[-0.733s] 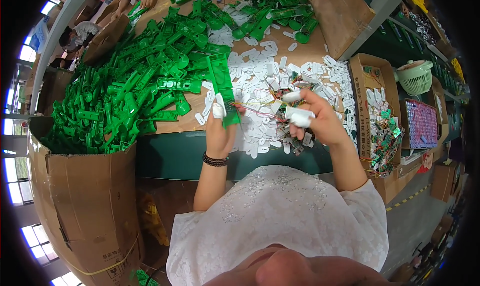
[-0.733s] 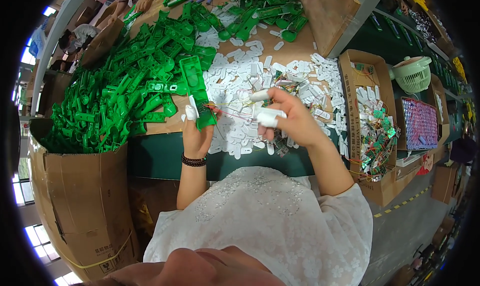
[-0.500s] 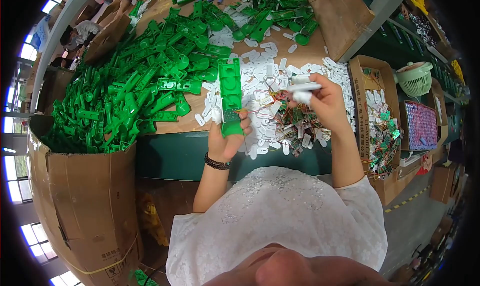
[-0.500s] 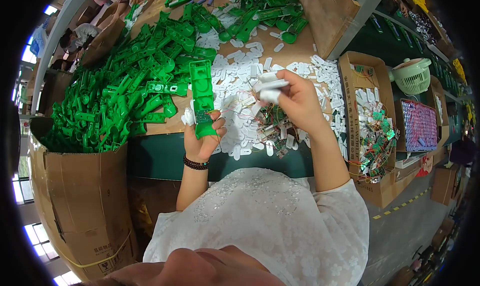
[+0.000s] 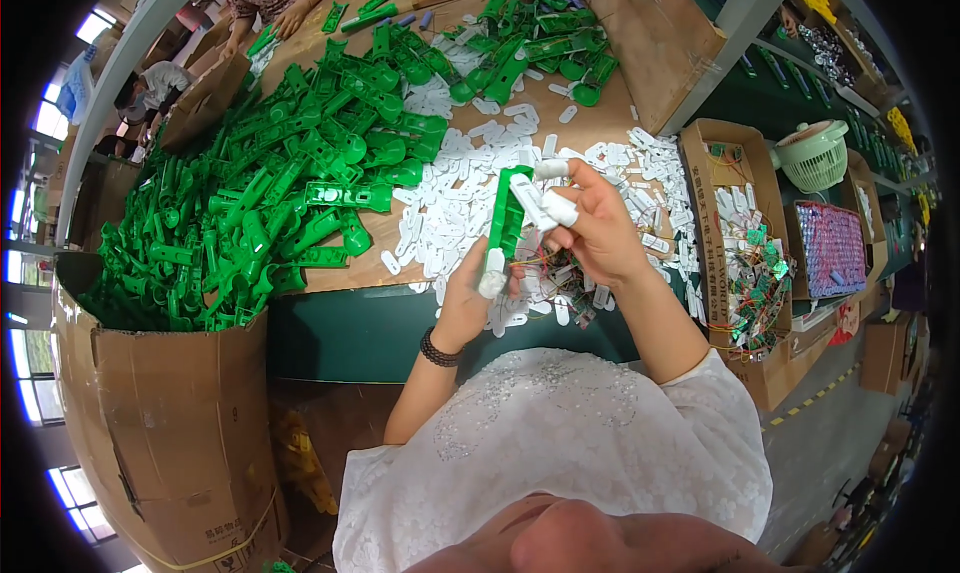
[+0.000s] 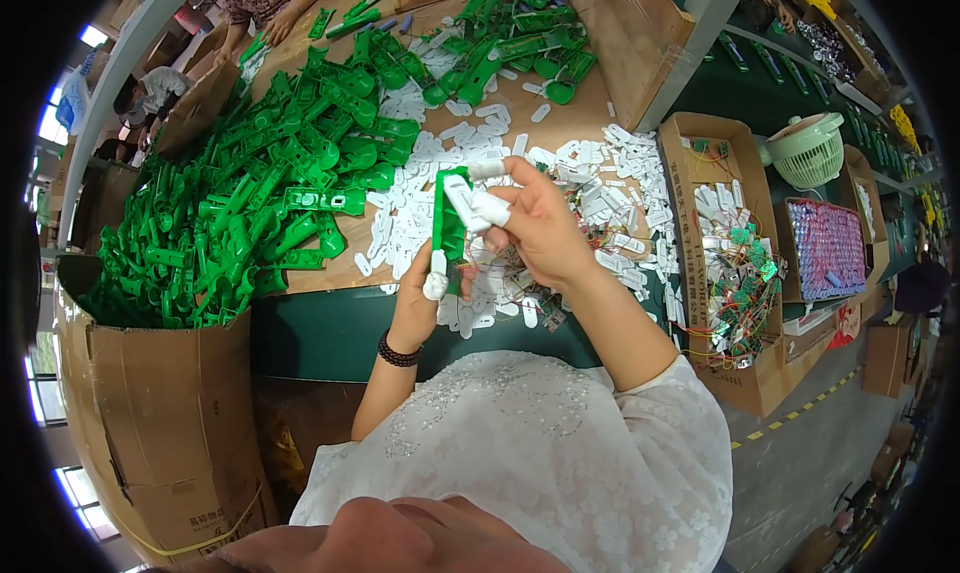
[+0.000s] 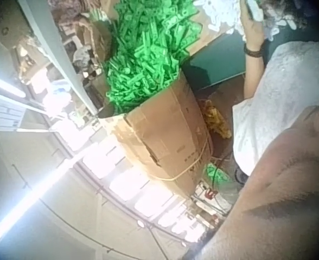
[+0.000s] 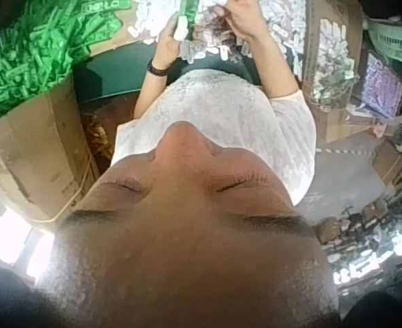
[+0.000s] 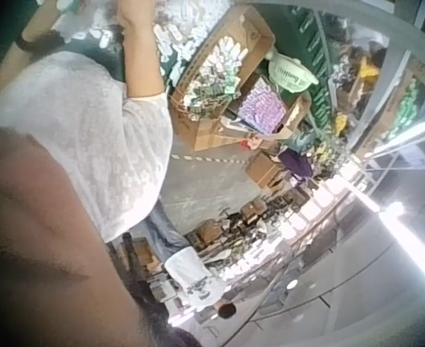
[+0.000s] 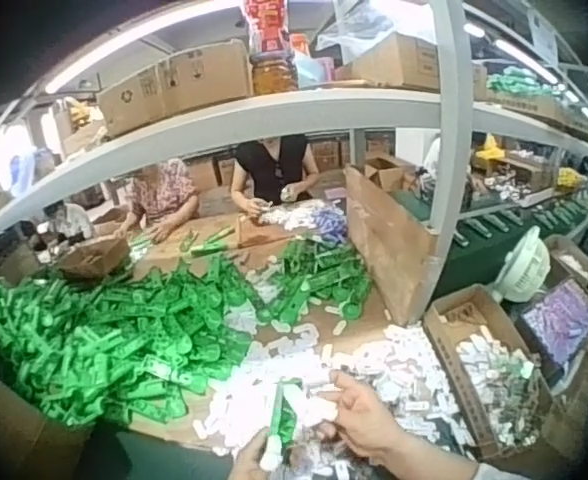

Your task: Assembling plastic light fixture housings by inserting internal components and wiring.

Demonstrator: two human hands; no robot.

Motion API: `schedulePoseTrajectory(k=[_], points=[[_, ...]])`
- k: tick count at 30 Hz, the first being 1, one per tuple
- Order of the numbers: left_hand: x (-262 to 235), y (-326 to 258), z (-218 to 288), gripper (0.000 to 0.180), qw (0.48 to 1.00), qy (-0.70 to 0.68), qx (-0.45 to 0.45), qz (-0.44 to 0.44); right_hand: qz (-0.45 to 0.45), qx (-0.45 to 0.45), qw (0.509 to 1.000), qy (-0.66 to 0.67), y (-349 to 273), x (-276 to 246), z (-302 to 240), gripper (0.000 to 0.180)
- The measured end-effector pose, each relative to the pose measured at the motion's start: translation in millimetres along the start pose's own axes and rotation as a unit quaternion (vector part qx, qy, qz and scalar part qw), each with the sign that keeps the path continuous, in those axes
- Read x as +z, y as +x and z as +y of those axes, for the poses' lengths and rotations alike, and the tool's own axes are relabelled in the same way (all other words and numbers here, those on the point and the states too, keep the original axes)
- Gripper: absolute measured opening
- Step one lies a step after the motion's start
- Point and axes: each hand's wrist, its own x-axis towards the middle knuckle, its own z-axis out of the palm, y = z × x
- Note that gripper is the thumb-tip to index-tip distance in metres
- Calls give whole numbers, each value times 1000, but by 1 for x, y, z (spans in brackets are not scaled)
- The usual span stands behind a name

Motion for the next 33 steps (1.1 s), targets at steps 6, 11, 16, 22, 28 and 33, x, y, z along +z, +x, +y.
schedulePoseTrajectory(k=[6,11,16,22,28,33], points=[[0,-4,10,51,996,82,-31,-24,19,69,994,86,-1,-25,4,23],[24,-8,11,46,997,21,-72,-28,-17,32,995,95,-8,-30,5,34],[37,-13,25,43,991,-89,-61,-81,133,-149,956,-215,-6,-42,26,29],[31,-10,23,41,952,-235,-136,-138,40,-57,990,-125,-6,-37,27,42],[8,-15,4,46,921,-298,-199,-150,-51,83,984,-152,9,-31,25,51],[-9,-20,4,47,945,-247,-170,-132,-22,106,977,-182,12,-37,45,46]])
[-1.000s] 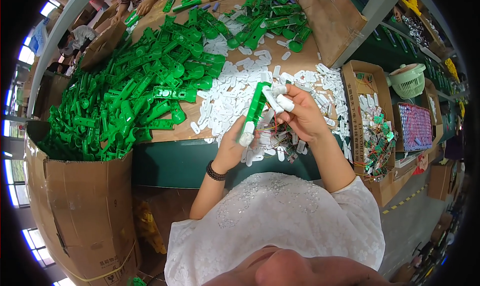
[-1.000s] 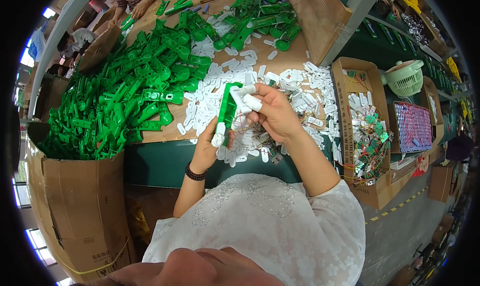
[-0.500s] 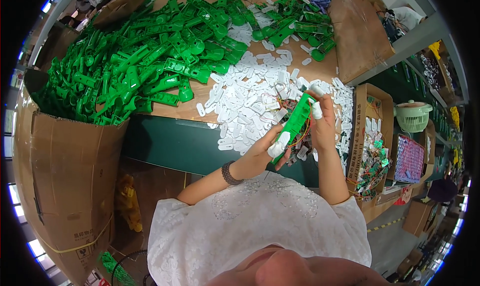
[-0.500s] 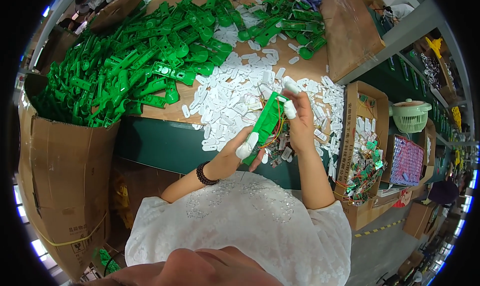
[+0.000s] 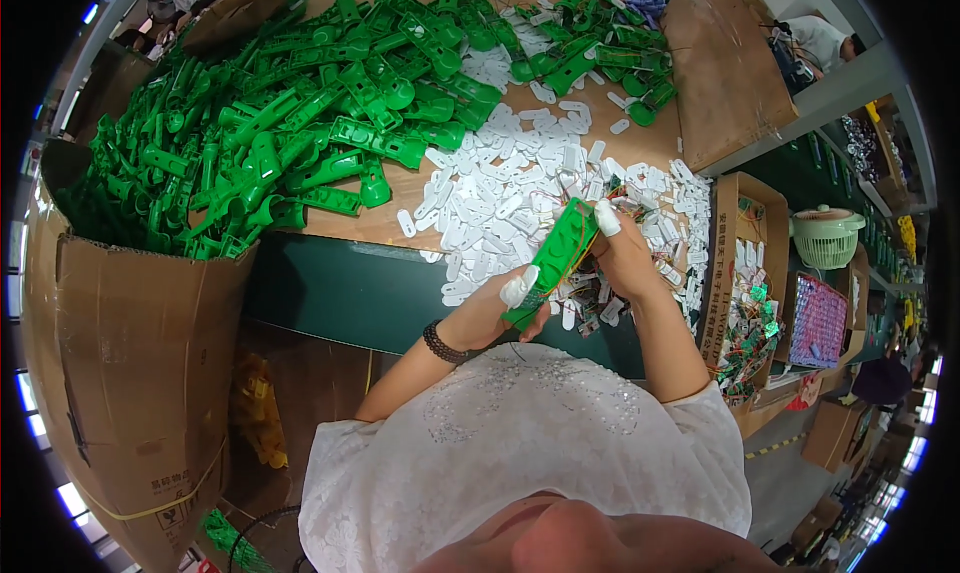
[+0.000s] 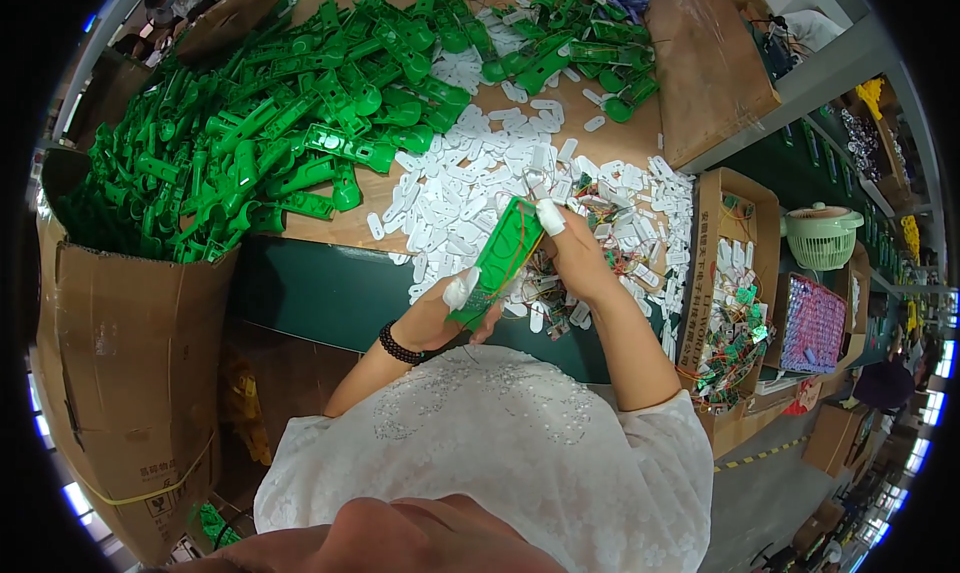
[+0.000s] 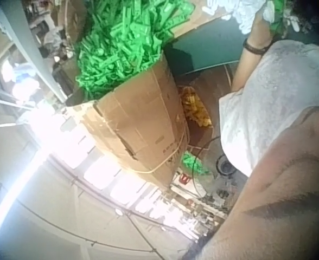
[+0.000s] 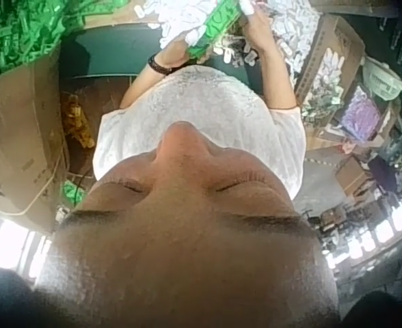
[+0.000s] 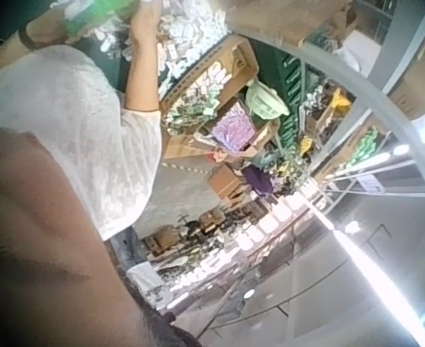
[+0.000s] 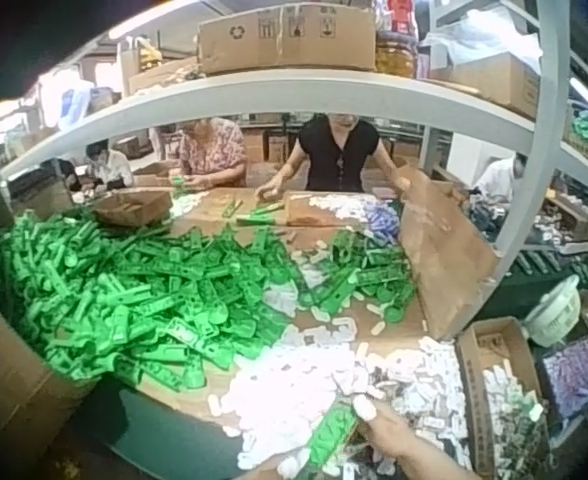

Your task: Assembling plastic light fixture housings by inserting internal components and wiring.

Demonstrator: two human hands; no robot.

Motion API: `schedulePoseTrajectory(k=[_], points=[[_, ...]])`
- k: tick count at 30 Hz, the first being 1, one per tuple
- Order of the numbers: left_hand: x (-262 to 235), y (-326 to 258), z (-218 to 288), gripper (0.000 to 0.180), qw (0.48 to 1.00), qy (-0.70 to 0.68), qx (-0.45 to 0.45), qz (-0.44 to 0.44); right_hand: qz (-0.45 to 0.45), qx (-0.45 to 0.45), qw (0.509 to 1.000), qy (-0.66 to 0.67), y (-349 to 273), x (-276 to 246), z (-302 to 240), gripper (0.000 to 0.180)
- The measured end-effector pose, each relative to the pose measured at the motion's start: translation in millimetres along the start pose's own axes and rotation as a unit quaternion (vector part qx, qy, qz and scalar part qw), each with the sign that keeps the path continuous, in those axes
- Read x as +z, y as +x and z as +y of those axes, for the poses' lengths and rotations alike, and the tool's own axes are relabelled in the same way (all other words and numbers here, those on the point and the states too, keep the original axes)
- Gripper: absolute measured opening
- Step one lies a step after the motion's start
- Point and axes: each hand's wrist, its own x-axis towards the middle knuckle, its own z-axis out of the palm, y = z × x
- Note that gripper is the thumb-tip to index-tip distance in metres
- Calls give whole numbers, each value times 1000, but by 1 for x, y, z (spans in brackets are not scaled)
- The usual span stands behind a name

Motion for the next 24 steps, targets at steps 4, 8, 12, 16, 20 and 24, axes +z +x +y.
schedulePoseTrajectory(k=[4,8,12,16,20,24], points=[[-10,-12,2,32,996,-79,9,-28,6,39,986,159,2,9,8,34],[-30,-29,1,48,997,-52,36,-54,-67,58,977,193,6,28,2,33],[-50,-36,0,46,996,-67,64,15,-19,107,988,109,55,23,23,33],[-37,-35,16,57,987,-58,149,13,-117,-191,695,-683,92,21,42,18],[-27,-30,33,37,991,25,130,26,-91,-207,614,-756,99,20,42,12],[-28,-28,34,47,984,72,150,58,-64,-110,678,-724,83,28,12,20]])
